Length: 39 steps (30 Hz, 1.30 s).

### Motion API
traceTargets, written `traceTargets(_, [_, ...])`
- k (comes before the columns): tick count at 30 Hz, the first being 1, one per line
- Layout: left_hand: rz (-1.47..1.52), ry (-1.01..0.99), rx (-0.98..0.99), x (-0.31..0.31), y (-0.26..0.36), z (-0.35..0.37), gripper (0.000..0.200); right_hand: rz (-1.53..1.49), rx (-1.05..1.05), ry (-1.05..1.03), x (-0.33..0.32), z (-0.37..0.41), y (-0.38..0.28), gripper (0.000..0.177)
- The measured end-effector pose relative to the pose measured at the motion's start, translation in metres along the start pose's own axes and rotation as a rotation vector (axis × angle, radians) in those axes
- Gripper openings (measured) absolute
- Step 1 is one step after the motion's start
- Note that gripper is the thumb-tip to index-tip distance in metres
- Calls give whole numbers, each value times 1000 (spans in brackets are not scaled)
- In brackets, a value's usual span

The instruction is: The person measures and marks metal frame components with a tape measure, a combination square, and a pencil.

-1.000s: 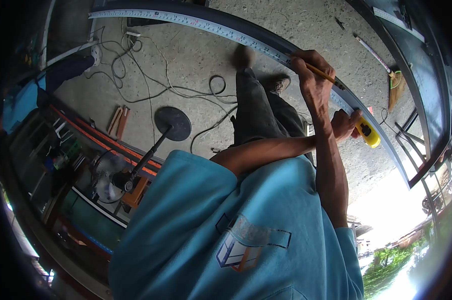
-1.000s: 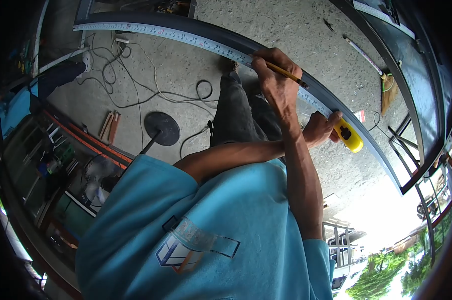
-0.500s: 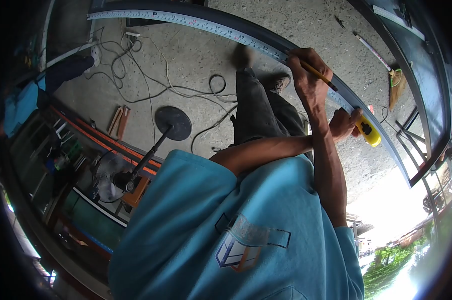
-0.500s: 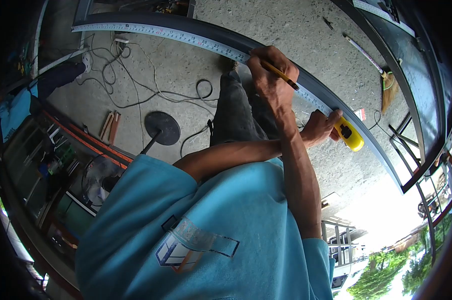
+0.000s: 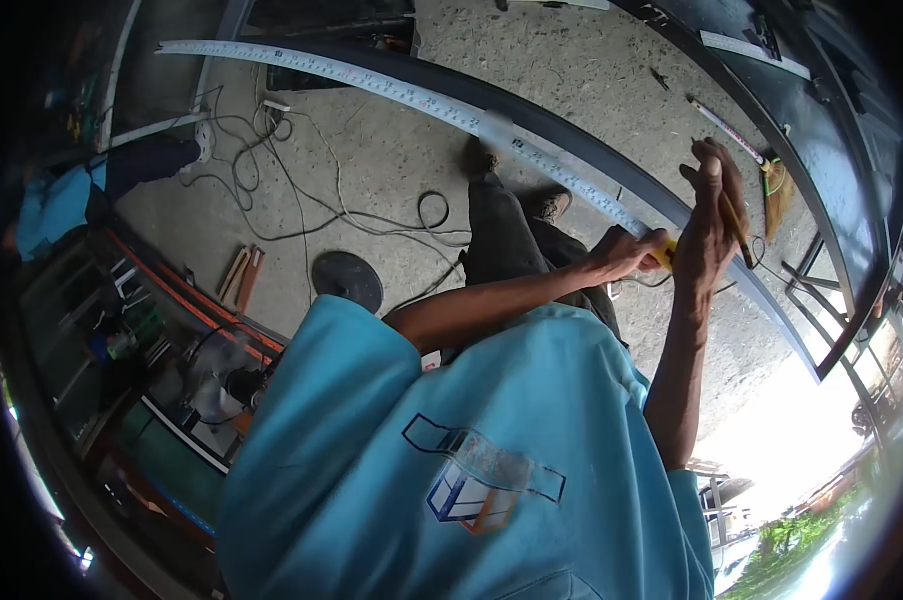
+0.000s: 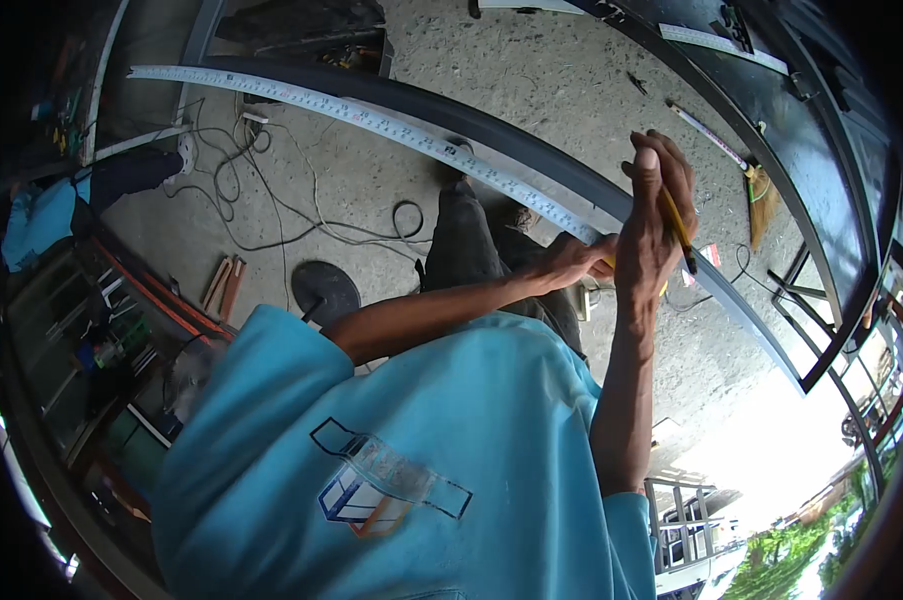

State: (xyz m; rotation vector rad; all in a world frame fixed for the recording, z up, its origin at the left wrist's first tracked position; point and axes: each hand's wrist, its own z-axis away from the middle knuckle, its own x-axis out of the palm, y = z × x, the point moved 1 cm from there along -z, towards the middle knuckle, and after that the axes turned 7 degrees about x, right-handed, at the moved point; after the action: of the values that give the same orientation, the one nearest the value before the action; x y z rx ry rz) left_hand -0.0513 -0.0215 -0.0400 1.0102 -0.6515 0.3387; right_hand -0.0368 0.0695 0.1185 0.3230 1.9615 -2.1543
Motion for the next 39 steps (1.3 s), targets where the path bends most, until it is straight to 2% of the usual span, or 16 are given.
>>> traceTargets(2, [-53,202,63,-22,38,41,43,225,-80,103,-49,-5,2,33])
traceTargets(4, [-66,232,25,-56,65,78,46,143,281,-39,-90,-6,12,43])
traceTargets(6, [-222,395,163,-97,99,129,42,383,266,-74,-110,7,61,56])
traceTargets(7, [-191,468,219,-102,107,146,42,350,133,-129,-107,15,69,58])
traceTargets(10, [-24,537,433,-118,122,184,48,109,465,-391,-96,30,79,59])
traceTargets(14, [251,746,495,-129,114,220,46,-415,273,-523,-43,48,43,91])
traceTargets(16, [277,781,516,-151,94,237,43,-346,82,-635,-27,51,38,100])
traceTargets(18, [294,889,371,-153,99,251,43,-275,32,-443,-9,56,36,83])
traceTargets(21, [451,841,198,-198,91,266,43,-282,322,-162,15,49,48,40])
traceTargets(26, [362,942,21,-242,85,272,50,-140,267,-201,39,40,35,63])
traceTargets(28, [280,1201,-23,-245,92,277,70,-180,253,-118,46,45,40,62])
traceTargets(29, [266,1247,37,-244,95,280,98,-176,255,-99,46,49,42,62])
traceTargets(32, [416,1193,163,-292,41,285,113,-238,300,-43,43,69,45,62])
traceTargets(33, [128,1417,-59,-261,70,275,116,-239,325,-13,43,76,49,63])
traceTargets(37, [-166,963,-153,-208,145,246,108,-320,397,10,55,92,50,57])
traceTargets(39, [-372,918,-17,-224,151,246,102,-416,347,18,60,89,47,44])
